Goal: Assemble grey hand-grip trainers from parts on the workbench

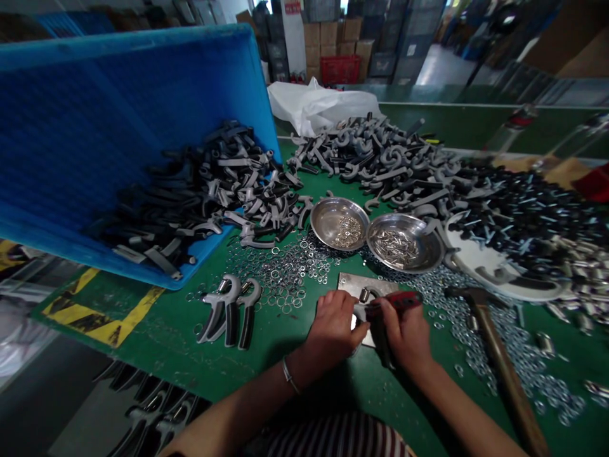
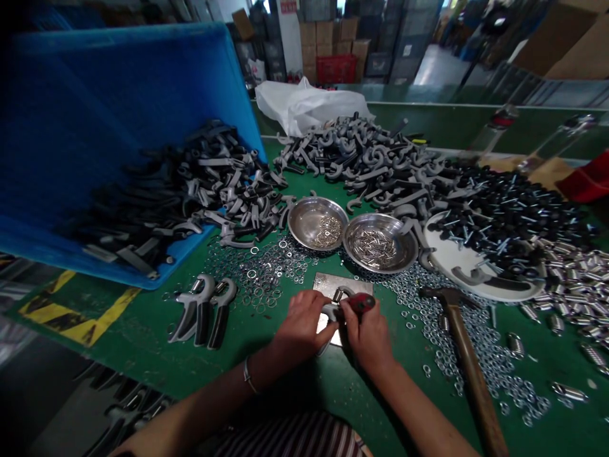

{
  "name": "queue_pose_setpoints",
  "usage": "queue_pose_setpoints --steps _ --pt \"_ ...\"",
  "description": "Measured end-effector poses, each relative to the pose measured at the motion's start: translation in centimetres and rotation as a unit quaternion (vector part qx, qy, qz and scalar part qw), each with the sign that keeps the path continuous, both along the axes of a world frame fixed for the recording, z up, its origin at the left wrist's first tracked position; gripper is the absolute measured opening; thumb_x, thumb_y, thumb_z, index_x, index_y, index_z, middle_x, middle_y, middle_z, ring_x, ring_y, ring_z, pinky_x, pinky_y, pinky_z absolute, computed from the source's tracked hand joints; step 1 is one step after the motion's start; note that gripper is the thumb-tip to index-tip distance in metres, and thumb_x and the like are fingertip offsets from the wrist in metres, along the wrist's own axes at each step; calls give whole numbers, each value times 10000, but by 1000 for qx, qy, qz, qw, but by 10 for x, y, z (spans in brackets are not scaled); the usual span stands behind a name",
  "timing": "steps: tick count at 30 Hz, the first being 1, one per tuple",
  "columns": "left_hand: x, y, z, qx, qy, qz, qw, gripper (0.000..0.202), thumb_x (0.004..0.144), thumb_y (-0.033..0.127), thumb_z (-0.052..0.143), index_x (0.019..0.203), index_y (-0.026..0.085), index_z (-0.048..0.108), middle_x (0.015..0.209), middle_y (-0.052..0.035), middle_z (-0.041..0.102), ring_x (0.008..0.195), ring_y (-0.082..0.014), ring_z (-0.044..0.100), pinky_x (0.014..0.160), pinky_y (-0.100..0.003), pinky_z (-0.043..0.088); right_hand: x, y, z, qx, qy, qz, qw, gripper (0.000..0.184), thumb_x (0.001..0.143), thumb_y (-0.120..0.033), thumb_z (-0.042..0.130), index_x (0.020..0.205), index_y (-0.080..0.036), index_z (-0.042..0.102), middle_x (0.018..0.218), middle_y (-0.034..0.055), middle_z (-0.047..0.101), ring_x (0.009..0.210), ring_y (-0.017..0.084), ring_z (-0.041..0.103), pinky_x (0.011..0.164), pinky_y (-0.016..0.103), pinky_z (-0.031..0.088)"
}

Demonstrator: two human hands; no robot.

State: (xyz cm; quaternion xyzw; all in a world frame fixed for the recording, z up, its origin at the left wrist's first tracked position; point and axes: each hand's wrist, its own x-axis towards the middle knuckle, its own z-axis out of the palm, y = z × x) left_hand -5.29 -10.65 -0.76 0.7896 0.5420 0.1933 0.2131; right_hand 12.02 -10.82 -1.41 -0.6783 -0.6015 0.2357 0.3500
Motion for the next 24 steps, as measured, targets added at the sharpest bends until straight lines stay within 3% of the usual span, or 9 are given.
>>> queue_pose_setpoints --steps 3,5,9,12,14,16,18,21,24 --pt "1 -1 0 0 10 1 1000 328 899 412 619 1138 190 580 1080 -83 575 1052 -263 494 932 -409 396 -3 6 2 -2 -5 5 1000 387 864 -605 516 911 -221 530 804 123 668 692 279 635 634 375 464" --pt "1 -1 0 -4 22 2 1000 343 901 426 617 1152 195 580 1095 -80 575 1064 -262 492 934 -408 393 -6 17 9 -21 97 15 995 369 839 -584 592 898 -230 504 700 45 622 575 213 569 540 314 423" --pt "3 2 3 -22 43 3 999 364 914 450 598 1178 199 583 1125 -79 579 1092 -266 489 932 -401 394 -13 42 27 -98 334 77 934 411 921 -639 457 828 -239 479 500 -77 469 348 101 298 363 235 296" --pt "4 -1 3 -29 44 9 999 381 915 464 595 1189 199 586 1145 -82 581 1111 -271 486 943 -404 393 -2 47 31 -108 386 65 914 444 931 -654 430 794 -236 489 482 -68 497 335 97 324 352 228 311" --pt "3 -5 5 -32 41 15 999 389 916 462 596 1202 199 583 1162 -83 585 1116 -272 490 951 -412 394 20 43 26 -101 310 43 944 440 934 -639 442 777 -233 508 475 -52 523 361 118 418 390 236 356" --pt "0 -6 9 -38 39 10 998 435 900 472 621 1226 187 574 1188 -92 588 1119 -279 498 961 -425 400 53 35 17 -109 166 29 980 405 920 -616 477 818 -230 548 507 -32 569 400 150 495 425 259 389" --pt "-5 2 19 -35 37 -18 999 503 877 485 657 1257 170 561 1225 -105 591 1135 -288 507 982 -441 406 87 29 10 -130 8 46 990 380 873 -601 547 868 -224 587 600 14 642 480 201 579 472 298 428" --pt "-16 44 39 9 48 -72 996 408 925 421 620 1245 170 584 1203 -95 630 1123 -268 544 1006 -437 415 117 36 14 -72 -188 98 975 367 882 -556 565 941 -202 646 823 104 714 710 280 669 626 374 493" --pt "-23 114 56 38 122 -69 989 231 999 255 490 1115 144 656 1118 -112 669 1085 -240 590 993 -402 441 100 71 37 76 -274 168 944 276 957 -398 523 1024 -187 687 983 132 709 886 285 651 788 428 501"
